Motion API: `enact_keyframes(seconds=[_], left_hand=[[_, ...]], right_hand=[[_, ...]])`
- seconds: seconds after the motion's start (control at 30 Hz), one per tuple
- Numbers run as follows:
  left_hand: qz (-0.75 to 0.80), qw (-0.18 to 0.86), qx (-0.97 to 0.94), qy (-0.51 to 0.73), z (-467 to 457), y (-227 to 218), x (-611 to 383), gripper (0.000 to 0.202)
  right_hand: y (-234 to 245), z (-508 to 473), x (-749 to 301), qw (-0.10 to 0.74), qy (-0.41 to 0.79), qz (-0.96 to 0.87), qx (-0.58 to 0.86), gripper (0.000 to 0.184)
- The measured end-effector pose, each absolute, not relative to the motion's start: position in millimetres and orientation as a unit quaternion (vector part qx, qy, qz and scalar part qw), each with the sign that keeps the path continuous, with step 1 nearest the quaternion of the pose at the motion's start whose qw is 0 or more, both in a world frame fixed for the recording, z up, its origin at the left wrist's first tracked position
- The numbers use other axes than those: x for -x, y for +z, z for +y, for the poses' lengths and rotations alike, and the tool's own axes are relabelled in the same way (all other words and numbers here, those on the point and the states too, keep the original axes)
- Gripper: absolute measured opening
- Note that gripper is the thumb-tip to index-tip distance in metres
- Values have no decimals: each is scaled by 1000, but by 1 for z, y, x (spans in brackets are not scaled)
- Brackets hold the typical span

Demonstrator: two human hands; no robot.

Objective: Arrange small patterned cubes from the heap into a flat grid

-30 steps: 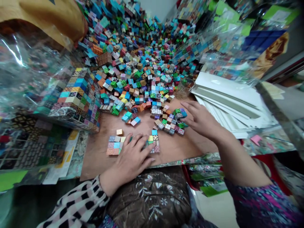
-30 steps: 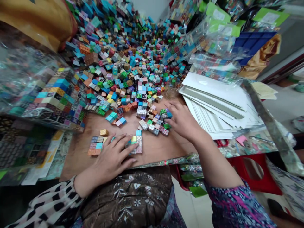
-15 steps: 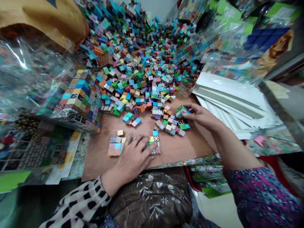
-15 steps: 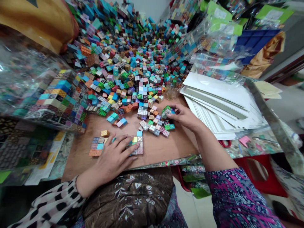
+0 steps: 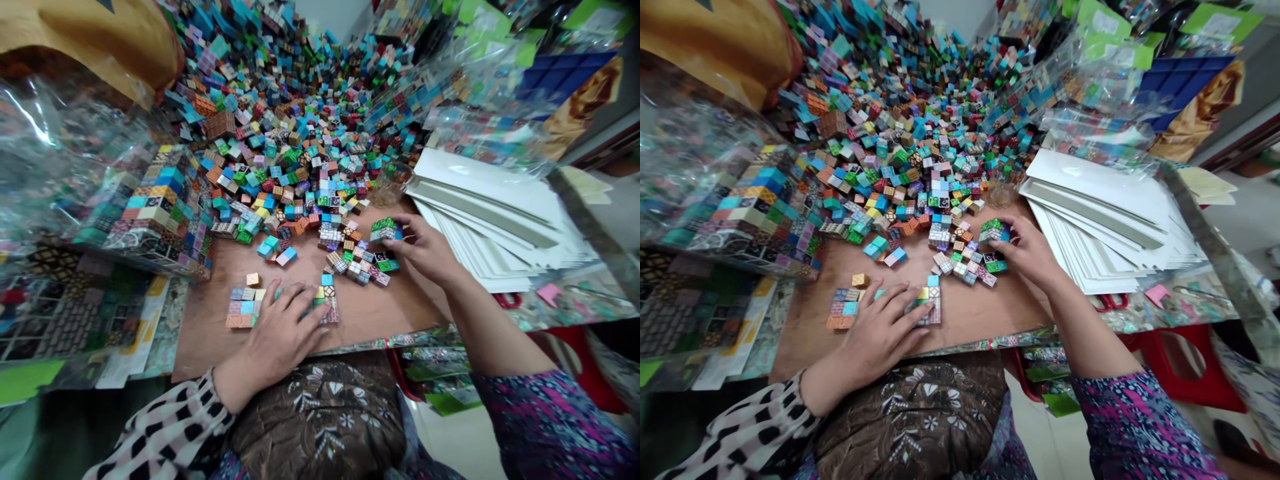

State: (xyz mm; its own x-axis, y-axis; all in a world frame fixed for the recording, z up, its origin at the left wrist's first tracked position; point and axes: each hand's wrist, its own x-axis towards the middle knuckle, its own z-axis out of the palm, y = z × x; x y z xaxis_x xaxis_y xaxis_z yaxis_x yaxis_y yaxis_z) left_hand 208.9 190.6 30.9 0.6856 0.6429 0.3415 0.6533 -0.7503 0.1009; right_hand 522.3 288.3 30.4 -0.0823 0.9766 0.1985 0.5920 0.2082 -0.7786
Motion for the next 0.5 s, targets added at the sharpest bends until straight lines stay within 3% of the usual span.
enact_keyframes(seconds=[0.13, 0.23, 0.37, 0.5], left_hand=[[-364, -29, 904, -222, 188, 32, -210, 27], [-357, -124, 880, -288, 187, 39, -212, 32], [-383, -395, 756, -355, 192, 55, -224, 46], [-393, -692, 479, -371, 198, 66, -241, 52]], right_hand=[[39, 277, -522, 435, 322, -620, 568, 49], [52, 256, -514, 468, 398, -585, 530, 50], [61, 221, -491, 451, 495, -580, 464, 49], [59, 197, -465, 421, 527, -616, 407, 45]])
